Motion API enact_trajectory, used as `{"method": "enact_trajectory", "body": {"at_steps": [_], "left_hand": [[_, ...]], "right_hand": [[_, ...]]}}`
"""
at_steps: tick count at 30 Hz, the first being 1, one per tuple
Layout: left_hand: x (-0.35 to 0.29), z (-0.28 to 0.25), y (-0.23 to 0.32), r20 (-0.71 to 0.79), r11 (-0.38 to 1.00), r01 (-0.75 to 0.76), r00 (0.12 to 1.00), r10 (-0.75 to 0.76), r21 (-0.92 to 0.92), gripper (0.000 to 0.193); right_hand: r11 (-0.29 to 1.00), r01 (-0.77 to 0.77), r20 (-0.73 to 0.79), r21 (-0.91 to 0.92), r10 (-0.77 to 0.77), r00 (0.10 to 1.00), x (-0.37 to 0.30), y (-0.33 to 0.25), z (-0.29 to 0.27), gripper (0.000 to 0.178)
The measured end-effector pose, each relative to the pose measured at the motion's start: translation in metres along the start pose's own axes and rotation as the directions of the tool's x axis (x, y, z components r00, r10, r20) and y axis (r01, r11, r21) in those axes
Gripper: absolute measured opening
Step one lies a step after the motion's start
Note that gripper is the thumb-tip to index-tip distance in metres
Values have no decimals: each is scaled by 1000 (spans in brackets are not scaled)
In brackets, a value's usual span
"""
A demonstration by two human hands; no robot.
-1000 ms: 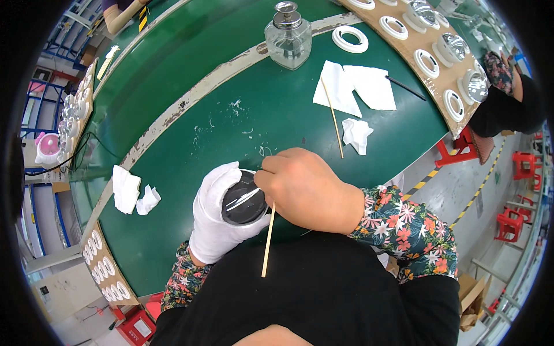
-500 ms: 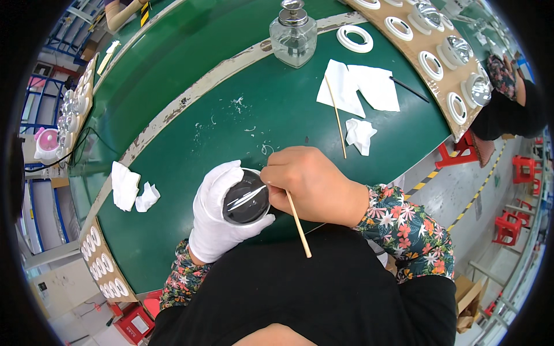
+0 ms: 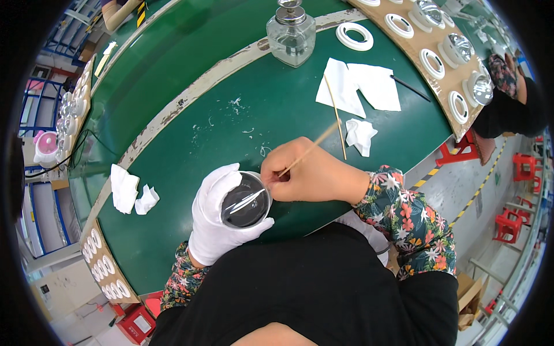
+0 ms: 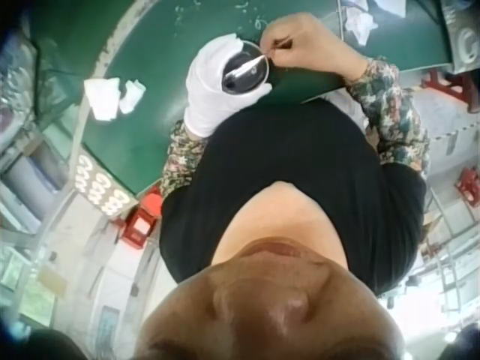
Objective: The person holds a dome component with a gloved hand and scrapes along its inner rim using a wooden stick.
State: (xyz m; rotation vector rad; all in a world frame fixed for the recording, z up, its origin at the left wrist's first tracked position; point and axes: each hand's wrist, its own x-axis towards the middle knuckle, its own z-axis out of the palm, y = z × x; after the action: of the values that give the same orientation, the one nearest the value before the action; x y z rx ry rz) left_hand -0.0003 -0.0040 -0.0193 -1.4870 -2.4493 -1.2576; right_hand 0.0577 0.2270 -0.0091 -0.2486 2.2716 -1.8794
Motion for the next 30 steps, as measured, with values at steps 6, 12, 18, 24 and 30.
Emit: {"method": "enact_trajectory", "body": {"at_steps": [6,12,18,24,30], "left_hand": [[2,0,1,13,1000,11,1000,-11,0,81],[2,-1,0,10,1000,1,1000,-1,-9,82],[3,-2,0,32,1000,2,999,-2,-10,83],[3,-3,0,35,999,2,999,-1,-50,84],[4,-2,0,46,998,6,999,-3,-62,87]], "right_hand": [[962,-236,123,136,220,968,7,-4,-9,7],[840,-386,177,380,344,922,14,-16,-12,9],[891,-221,-46,397,260,965,7,-14,-18,14],[926,-121,-175,357,193,965,-9,-5,-13,26],[902,-37,-293,430,178,939,-20,10,3,30]]}}
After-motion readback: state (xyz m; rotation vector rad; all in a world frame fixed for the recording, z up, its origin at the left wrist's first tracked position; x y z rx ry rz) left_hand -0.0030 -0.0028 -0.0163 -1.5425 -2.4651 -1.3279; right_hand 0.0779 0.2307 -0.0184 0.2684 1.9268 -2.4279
